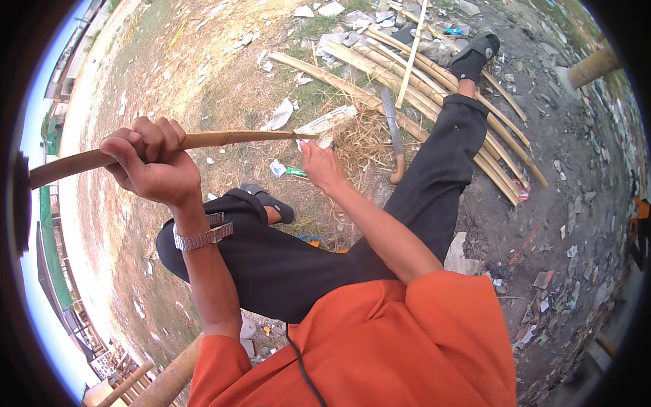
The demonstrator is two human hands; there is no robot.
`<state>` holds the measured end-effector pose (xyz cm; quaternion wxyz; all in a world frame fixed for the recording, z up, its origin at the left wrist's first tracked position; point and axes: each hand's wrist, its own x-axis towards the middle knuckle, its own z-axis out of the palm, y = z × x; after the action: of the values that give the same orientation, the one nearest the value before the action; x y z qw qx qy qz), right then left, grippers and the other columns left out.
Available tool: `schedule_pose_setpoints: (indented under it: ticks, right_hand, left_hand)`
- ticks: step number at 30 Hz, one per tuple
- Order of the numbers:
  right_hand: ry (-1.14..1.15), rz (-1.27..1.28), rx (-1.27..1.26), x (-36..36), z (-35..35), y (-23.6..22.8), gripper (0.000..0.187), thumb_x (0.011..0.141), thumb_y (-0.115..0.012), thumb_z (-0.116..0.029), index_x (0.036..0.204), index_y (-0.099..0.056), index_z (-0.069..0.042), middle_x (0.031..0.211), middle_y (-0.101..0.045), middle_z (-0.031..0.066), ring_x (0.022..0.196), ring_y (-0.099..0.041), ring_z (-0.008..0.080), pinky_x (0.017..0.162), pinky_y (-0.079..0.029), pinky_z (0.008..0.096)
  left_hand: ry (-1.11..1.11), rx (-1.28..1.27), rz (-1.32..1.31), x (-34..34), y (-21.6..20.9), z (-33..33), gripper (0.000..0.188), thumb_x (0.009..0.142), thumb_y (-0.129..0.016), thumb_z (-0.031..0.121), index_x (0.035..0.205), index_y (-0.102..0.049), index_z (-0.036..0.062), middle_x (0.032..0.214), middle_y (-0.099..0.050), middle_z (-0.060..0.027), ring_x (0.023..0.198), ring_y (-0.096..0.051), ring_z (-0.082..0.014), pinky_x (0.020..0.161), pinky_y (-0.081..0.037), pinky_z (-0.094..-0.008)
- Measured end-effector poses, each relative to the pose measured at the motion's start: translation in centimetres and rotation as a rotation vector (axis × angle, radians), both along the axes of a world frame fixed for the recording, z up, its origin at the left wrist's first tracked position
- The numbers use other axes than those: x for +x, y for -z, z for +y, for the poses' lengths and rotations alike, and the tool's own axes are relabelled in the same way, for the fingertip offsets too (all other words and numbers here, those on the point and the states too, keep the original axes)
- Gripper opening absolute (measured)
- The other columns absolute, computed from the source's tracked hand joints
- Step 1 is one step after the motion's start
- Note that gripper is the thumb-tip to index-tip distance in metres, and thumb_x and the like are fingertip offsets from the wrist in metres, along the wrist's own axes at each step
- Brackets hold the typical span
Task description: The person sits on a low stool and uses a small knife to sharpen the end of a long bamboo stick. They rotate the stick and scrape the knife along its surface to create a pointed tip. After finishing, they place the sharpened stick on the ground and pick up a second bamboo stick to begin the same process.
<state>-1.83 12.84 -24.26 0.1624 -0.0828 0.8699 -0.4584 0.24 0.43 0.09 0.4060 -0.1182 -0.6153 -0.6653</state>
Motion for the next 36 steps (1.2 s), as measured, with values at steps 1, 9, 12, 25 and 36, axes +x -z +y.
schedule_pose_setpoints:
  ticks: [1,9,12,25,36]
  right_hand:
    - [-0.002,0.003,-0.003,-0.3,0.0,-0.3,0.044,0.098,-0.033,-0.037,0.096,-0.058,-0.001,0.075,-0.06,0.0317,0.077,-0.059,0.0486,0.07,-0.045,0.0569]
    - [-0.054,-0.084,0.171,0.6,0.5,1.3,0.05,0.098,-0.03,-0.04,0.098,-0.059,0.001,0.086,-0.062,0.0306,0.081,-0.061,0.0476,0.075,-0.047,0.0548]
    - [-0.061,-0.057,0.193,-1.3,1.3,3.0,0.049,0.098,-0.03,-0.041,0.098,-0.059,-0.001,0.084,-0.062,0.0304,0.081,-0.06,0.0483,0.075,-0.047,0.0553]
    - [-0.079,-0.067,0.175,-1.8,-0.7,1.9,0.051,0.099,-0.028,-0.04,0.101,-0.058,0.001,0.083,-0.062,0.0303,0.081,-0.061,0.0471,0.073,-0.048,0.0542]
    - [-0.087,0.05,0.187,-1.9,-1.8,2.2,0.047,0.098,-0.031,-0.039,0.101,-0.058,0.0,0.08,-0.063,0.028,0.079,-0.063,0.0451,0.072,-0.049,0.0544]
  left_hand:
    - [0.01,-0.003,-0.003,0.1,-0.1,-0.1,0.036,0.097,-0.043,0.042,0.077,-0.039,0.0129,0.054,-0.023,0.0047,0.044,-0.02,-0.0076,0.043,-0.022,-0.0253]
    - [-0.003,0.03,-0.019,0.4,-0.1,0.0,0.037,0.096,-0.044,0.044,0.077,-0.041,0.013,0.053,-0.023,0.0046,0.044,-0.02,-0.007,0.042,-0.021,-0.0251]
    - [0.019,0.002,0.019,-0.3,-0.1,0.2,0.036,0.097,-0.042,0.043,0.077,-0.042,0.0128,0.053,-0.023,0.0047,0.044,-0.02,-0.007,0.042,-0.02,-0.0247]
    - [0.026,0.016,0.016,-0.3,-0.2,-1.1,0.036,0.098,-0.042,0.041,0.078,-0.043,0.0109,0.053,-0.023,0.0043,0.044,-0.019,-0.0073,0.042,-0.021,-0.0252]
    - [-0.014,0.039,0.029,-0.3,-0.5,-1.4,0.036,0.097,-0.043,0.042,0.077,-0.042,0.0119,0.053,-0.022,0.0045,0.044,-0.019,-0.0078,0.042,-0.021,-0.0261]
